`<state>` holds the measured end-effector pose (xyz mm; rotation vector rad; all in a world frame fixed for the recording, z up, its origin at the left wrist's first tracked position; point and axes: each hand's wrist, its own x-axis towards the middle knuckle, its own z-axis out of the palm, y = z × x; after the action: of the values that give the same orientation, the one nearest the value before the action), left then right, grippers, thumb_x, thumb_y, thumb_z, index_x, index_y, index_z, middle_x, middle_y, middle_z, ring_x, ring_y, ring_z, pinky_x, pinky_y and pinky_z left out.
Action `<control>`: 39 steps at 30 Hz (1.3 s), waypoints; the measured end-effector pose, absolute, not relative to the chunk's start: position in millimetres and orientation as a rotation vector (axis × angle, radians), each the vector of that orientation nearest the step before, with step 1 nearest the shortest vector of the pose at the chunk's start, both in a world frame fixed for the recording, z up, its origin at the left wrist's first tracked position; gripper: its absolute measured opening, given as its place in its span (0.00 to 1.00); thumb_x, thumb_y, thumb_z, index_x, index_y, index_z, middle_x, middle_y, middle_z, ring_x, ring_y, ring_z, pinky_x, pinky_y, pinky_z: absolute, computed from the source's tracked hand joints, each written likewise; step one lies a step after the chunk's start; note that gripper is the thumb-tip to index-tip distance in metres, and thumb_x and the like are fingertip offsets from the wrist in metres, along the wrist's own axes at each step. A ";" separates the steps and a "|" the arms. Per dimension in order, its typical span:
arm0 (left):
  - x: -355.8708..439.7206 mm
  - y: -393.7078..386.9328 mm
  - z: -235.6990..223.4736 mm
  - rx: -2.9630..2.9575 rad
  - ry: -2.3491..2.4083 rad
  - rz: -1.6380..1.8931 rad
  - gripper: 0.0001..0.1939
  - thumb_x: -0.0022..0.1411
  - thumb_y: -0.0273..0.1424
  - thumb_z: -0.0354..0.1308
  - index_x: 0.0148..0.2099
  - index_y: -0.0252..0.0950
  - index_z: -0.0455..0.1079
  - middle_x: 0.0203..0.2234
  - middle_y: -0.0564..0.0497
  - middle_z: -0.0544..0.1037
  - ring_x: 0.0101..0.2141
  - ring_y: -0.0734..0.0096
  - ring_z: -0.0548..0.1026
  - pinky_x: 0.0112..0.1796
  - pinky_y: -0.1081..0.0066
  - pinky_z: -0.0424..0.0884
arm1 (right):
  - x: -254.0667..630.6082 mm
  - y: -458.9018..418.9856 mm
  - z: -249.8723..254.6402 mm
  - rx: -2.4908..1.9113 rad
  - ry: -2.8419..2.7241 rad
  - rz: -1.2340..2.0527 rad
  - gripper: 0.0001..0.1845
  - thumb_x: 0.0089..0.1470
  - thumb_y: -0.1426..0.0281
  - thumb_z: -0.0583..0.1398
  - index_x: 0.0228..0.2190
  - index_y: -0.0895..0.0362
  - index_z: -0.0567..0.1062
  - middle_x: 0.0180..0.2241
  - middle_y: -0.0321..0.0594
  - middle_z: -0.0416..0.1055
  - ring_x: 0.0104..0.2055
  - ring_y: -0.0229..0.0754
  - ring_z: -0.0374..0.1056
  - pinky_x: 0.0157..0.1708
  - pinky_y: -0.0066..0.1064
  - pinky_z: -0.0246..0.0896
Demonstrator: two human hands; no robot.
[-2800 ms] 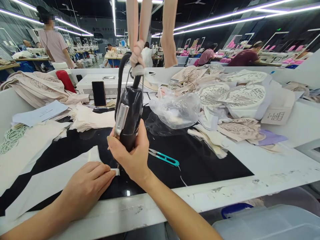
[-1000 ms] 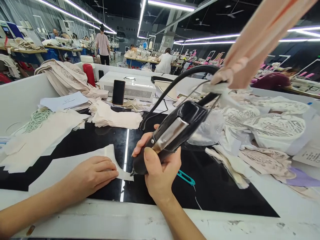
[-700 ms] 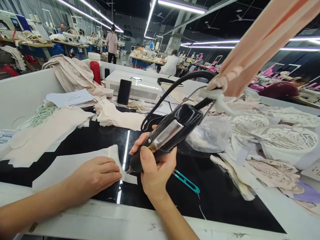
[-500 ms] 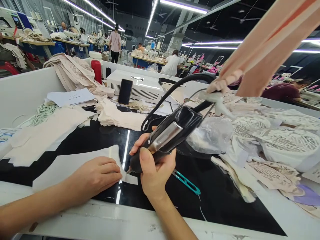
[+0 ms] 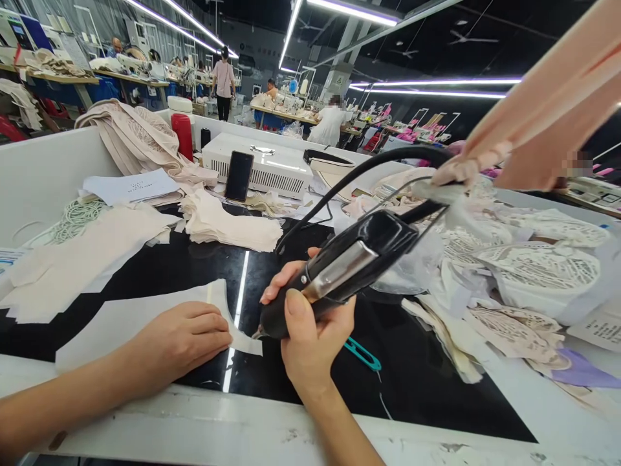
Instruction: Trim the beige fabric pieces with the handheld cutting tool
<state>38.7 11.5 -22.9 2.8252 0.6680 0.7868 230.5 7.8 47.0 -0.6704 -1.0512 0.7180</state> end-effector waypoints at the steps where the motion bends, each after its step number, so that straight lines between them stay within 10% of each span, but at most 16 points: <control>1: 38.5 11.4 -22.7 2.822 0.669 0.789 0.11 0.75 0.22 0.53 0.39 0.34 0.73 0.35 0.50 0.77 0.37 0.65 0.75 0.40 0.65 0.72 | 230.7 7.6 45.7 -0.678 -1.046 0.713 0.21 0.52 0.60 0.71 0.45 0.48 0.73 0.28 0.29 0.73 0.24 0.38 0.70 0.22 0.31 0.71; 39: 37.1 12.1 -14.8 2.787 0.633 0.880 0.11 0.77 0.25 0.51 0.44 0.34 0.75 0.37 0.48 0.80 0.39 0.66 0.79 0.43 0.66 0.77 | 227.4 -2.9 42.0 -0.648 -1.070 0.715 0.18 0.55 0.64 0.69 0.46 0.49 0.74 0.29 0.30 0.74 0.24 0.36 0.71 0.23 0.29 0.71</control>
<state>37.1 12.1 -14.8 2.7867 0.6327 0.8797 227.4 -2.9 42.0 -0.6480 -1.0695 0.7147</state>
